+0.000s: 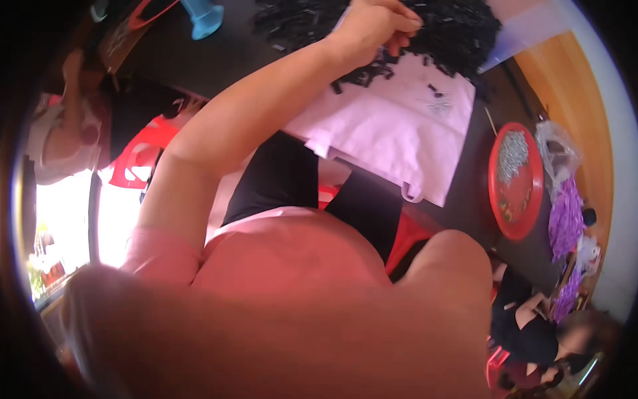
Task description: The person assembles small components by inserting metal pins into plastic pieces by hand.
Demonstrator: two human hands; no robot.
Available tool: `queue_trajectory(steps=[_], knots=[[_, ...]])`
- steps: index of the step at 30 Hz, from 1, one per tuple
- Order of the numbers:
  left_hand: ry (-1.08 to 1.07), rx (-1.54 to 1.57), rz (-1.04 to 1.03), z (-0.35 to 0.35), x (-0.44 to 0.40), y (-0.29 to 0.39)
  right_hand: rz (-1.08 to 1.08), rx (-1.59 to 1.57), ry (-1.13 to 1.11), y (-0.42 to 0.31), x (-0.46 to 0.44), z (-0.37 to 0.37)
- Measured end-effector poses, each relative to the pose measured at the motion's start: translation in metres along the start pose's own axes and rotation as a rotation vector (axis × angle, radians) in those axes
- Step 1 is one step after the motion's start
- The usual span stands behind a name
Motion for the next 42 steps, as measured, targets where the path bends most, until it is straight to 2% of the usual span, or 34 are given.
queue_trajectory(steps=[2,7,8,13,22,25,31,33,34,36,40,42], knots=[[-0.076,-0.080,0.027,-0.012,0.000,0.005,0.024,0.026,0.045,-0.001,0.003,0.004],[0.004,-0.098,-0.033,-0.005,0.005,0.006,-0.017,-0.026,0.029,-0.005,0.003,0.005],[-0.053,-0.014,-0.015,-0.003,0.008,0.007,-0.016,-0.037,0.043,-0.007,0.004,0.006],[0.005,-0.081,-0.104,-0.001,0.003,-0.001,-0.009,-0.059,0.026,-0.011,0.002,0.005],[0.038,-0.084,-0.076,-0.001,0.003,0.000,-0.085,-0.038,0.034,-0.018,-0.004,0.014],[0.026,-0.085,-0.091,0.000,-0.004,-0.004,-0.216,-0.004,0.101,-0.031,-0.004,0.028],[0.010,-0.064,-0.089,0.003,-0.003,-0.004,-0.761,0.007,0.241,-0.075,-0.025,0.038],[0.030,-0.115,-0.092,0.005,0.010,0.006,-0.382,0.040,0.302,-0.064,-0.003,0.032],[0.037,-0.139,-0.092,0.004,0.015,0.009,-0.097,0.078,0.356,-0.048,0.011,0.026],[0.019,-0.095,-0.094,0.005,0.008,0.002,0.220,0.112,0.379,-0.036,0.026,0.028],[0.023,-0.118,-0.081,0.003,0.009,0.004,0.337,0.095,0.243,-0.038,0.053,0.053],[0.034,-0.119,-0.042,0.001,0.007,0.004,0.218,0.288,0.343,-0.022,0.057,0.062]])
Point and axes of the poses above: each hand's wrist, its own x-axis away from the middle knuckle, its own z-axis out of the back of the hand, y = z × x, the point moved 2 cm from there along -x, towards the middle knuckle, and after that the axes turned 8 degrees about z, right-handed, at the moved point
